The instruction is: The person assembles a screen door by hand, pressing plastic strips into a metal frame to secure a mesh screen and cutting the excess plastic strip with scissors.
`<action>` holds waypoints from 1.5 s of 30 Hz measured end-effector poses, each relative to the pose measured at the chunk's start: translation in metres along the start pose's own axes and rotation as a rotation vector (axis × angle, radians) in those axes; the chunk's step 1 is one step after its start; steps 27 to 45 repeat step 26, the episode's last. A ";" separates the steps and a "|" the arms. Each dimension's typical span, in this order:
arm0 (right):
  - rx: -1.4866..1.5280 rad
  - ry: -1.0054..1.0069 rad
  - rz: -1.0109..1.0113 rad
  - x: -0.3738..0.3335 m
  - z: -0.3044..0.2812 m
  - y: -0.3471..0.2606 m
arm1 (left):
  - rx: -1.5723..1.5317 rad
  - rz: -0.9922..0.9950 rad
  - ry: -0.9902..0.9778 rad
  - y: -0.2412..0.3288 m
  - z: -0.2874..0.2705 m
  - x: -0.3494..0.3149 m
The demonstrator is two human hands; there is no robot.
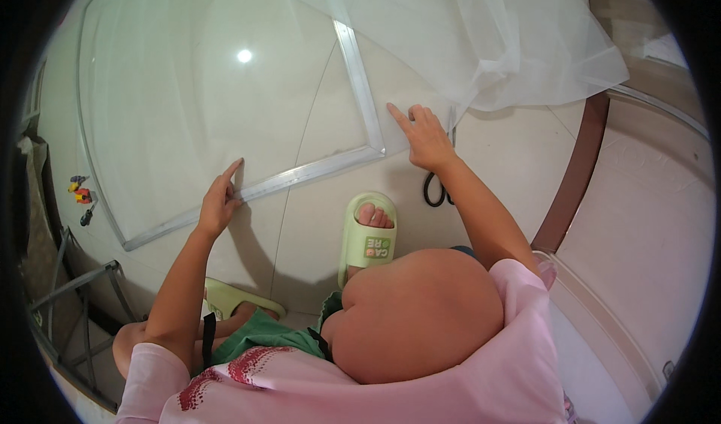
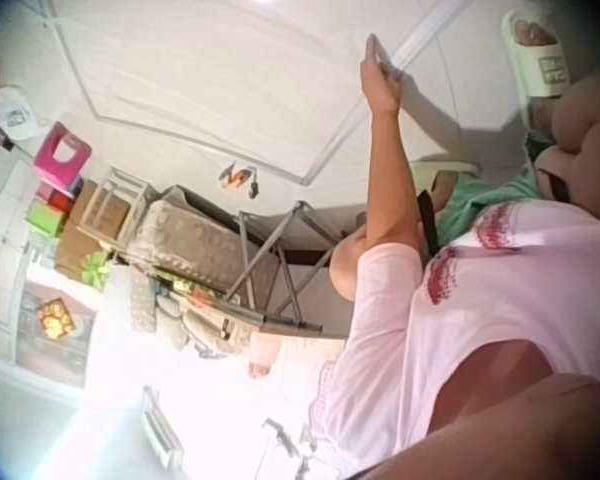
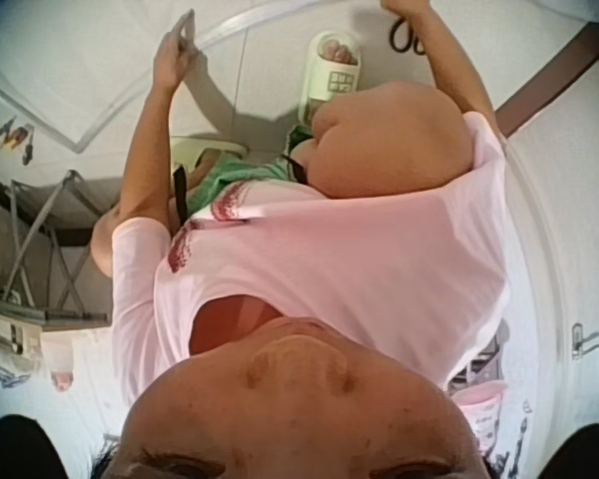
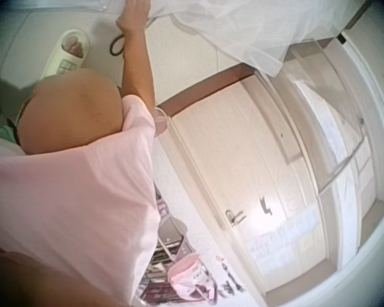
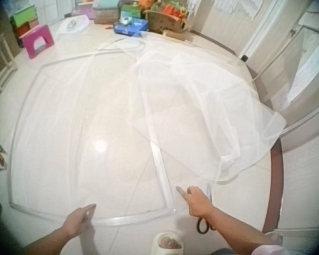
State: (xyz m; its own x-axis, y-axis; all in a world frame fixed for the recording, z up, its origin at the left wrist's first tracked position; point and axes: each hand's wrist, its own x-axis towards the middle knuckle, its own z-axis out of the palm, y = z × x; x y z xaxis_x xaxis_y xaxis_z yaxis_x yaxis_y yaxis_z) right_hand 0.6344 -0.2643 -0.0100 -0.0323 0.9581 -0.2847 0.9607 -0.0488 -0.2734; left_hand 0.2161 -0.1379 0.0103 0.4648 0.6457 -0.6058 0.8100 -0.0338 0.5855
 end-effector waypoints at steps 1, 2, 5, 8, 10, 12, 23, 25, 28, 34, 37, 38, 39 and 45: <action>0.050 -0.078 0.057 0.000 -0.005 -0.006 | 0.001 -0.015 0.000 -0.001 -0.001 -0.001; 0.050 -0.077 0.056 0.000 -0.009 -0.010 | 0.002 -0.015 0.001 -0.002 0.000 0.000; 0.247 -0.181 0.269 -0.001 -0.013 -0.022 | -0.008 0.000 0.005 -0.003 0.001 0.000; 0.305 -0.061 0.335 0.006 -0.005 -0.037 | -0.014 -0.007 0.004 -0.001 0.001 0.000; 0.192 0.004 0.402 0.008 -0.001 -0.038 | -0.008 -0.004 0.000 -0.001 0.001 0.001; 0.200 0.065 0.416 0.007 0.008 -0.027 | -0.007 -0.002 -0.001 -0.001 0.002 0.001; 0.147 0.278 0.411 0.004 0.022 -0.013 | -0.141 -0.032 0.016 -0.011 0.001 0.000; 0.481 0.077 0.391 0.005 0.035 -0.009 | -0.116 -0.015 0.011 -0.007 0.001 0.000; 0.480 0.053 0.311 0.009 0.042 -0.010 | -0.116 0.007 0.046 -0.013 -0.001 -0.001; 0.480 0.053 0.311 0.009 0.042 -0.010 | -0.116 0.007 0.046 -0.013 -0.001 -0.001; 0.480 0.053 0.311 0.009 0.042 -0.010 | -0.116 0.007 0.046 -0.013 -0.001 -0.001; 0.480 0.053 0.311 0.009 0.042 -0.010 | -0.116 0.007 0.046 -0.013 -0.001 -0.001; 0.480 0.053 0.311 0.009 0.042 -0.010 | -0.116 0.007 0.046 -0.013 -0.001 -0.001; 0.480 0.053 0.311 0.009 0.042 -0.010 | -0.116 0.007 0.046 -0.013 -0.001 -0.001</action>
